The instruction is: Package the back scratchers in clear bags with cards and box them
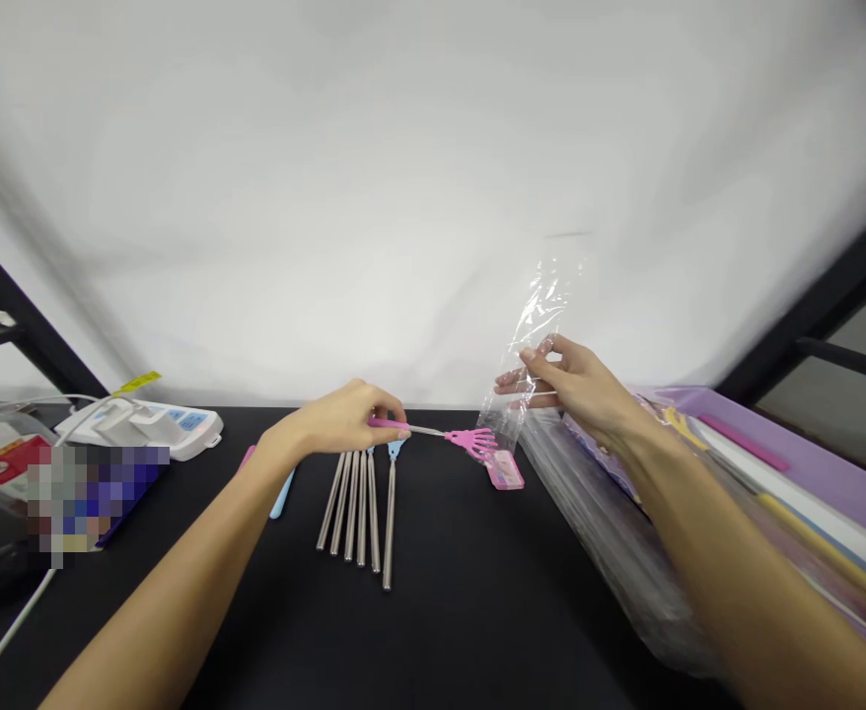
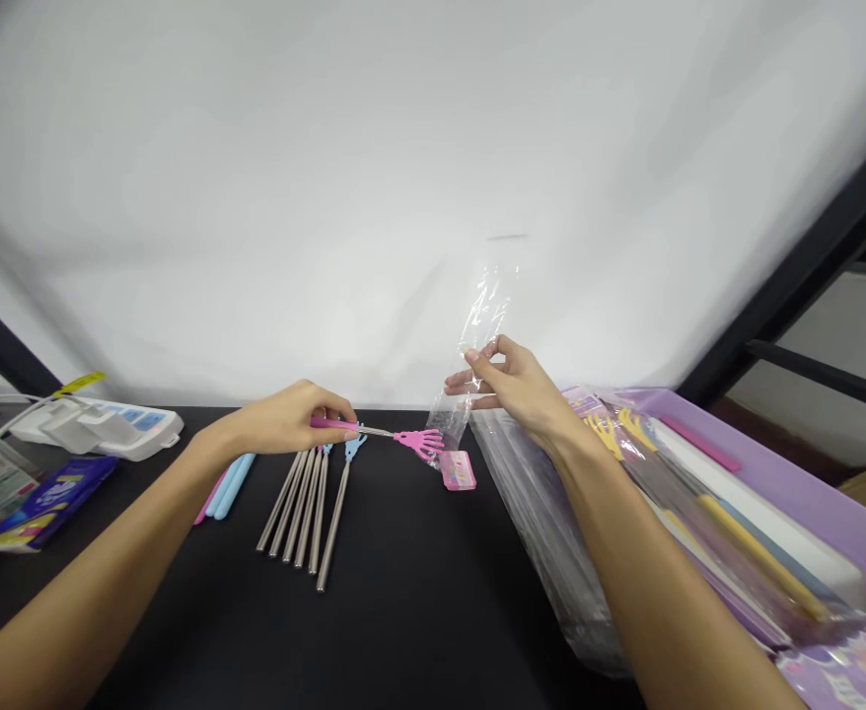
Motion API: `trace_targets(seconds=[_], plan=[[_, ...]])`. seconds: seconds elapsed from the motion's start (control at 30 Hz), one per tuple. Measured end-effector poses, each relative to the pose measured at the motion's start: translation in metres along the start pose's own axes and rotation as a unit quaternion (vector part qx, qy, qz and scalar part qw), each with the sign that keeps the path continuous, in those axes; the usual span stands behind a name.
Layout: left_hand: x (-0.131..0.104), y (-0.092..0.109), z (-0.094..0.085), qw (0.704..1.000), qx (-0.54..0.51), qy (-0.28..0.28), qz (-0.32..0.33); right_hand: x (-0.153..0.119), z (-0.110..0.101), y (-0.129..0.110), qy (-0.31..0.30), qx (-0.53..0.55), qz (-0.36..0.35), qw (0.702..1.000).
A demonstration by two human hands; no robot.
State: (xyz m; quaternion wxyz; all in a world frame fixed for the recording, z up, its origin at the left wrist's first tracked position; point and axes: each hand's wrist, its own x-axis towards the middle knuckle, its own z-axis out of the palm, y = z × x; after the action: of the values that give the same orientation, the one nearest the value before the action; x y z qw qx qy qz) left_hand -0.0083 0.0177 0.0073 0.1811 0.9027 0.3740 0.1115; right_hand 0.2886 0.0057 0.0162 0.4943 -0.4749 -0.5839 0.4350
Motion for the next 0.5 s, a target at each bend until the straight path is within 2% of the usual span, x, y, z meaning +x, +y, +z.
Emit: trace_targets(seconds=[0.1, 0.23, 0.5], plan=[[0.000, 0.003, 0.001, 1.000, -0.003, -0.007, 0.007, -0.001, 0.001, -0.002, -0.008, 0.009, -0.008, 1.000], [0.000, 0.004, 0.002, 1.000, -0.011, 0.007, -0.014, -0.001, 0.002, -0.003, -0.022, -0.001, -0.009, 1.000], [0.001, 0.004, 0.011, 0.997, 0.017, 0.063, -0.044, 0.002, 0.000, 0.000, 0.039, 0.002, -0.021, 0.999]])
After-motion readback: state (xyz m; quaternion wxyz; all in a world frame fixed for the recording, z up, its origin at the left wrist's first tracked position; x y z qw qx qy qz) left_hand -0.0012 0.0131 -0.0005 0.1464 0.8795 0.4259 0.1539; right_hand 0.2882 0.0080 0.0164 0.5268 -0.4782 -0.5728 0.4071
